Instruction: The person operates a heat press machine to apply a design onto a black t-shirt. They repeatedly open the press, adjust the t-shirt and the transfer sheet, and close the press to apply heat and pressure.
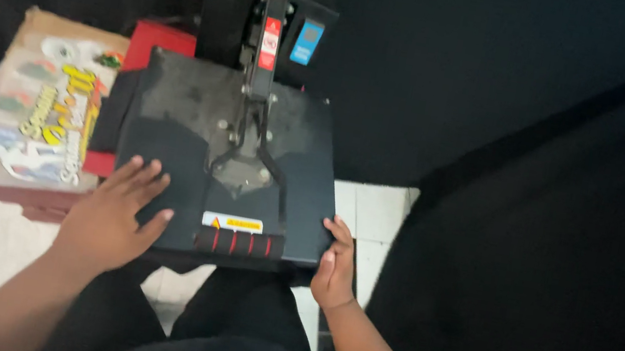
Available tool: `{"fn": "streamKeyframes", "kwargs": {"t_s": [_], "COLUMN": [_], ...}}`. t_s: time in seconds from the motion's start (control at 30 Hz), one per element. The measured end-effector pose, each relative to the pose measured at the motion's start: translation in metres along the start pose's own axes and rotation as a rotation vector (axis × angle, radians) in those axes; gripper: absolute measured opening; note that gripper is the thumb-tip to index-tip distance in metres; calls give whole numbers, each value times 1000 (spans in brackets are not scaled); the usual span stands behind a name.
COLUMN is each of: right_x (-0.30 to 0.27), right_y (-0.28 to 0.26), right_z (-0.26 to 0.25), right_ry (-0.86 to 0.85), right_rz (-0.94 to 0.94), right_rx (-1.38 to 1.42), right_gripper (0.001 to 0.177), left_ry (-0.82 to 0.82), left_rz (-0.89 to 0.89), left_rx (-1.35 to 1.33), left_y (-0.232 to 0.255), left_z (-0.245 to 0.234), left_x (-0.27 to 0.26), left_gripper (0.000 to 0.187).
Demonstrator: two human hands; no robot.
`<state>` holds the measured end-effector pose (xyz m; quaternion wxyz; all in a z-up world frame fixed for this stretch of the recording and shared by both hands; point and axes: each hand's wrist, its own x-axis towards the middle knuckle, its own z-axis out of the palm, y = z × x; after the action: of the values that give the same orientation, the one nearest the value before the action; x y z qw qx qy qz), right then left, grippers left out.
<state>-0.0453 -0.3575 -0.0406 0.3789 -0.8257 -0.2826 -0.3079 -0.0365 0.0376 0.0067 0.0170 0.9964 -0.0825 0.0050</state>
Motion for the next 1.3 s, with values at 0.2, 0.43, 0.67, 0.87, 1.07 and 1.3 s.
{"fn": "streamKeyframes", "kwargs": {"t_s": [0.2,0.43,0.67,0.87,1.07,1.3], "right_x": [-7,-13,-8,29,107,173], "right_y": [-1,8,6,-9,-35,-43], "right_z": [3,4,0,-14,-38,-64], "right_ry": [33,35,29,125,234,202], "right_rz": [76,63,31,86,-20,16], "right_rx": [50,32,5,23,77,55], "right_gripper": [25,25,26,48,34,43], "left_ry": [421,613,622,672,715,575], "left_rz": [250,262,307,270,196,-11], "left_rx": [-801,-856,-857,-892,-920,-990], "left_y": [-28,-22,-27,-19,-10,-8], "left_z": [54,67,76,26,-56,-135], "left_x": [-34,-36,-34,-22,-1,25], "left_gripper": [40,33,33,35,34,39]}}
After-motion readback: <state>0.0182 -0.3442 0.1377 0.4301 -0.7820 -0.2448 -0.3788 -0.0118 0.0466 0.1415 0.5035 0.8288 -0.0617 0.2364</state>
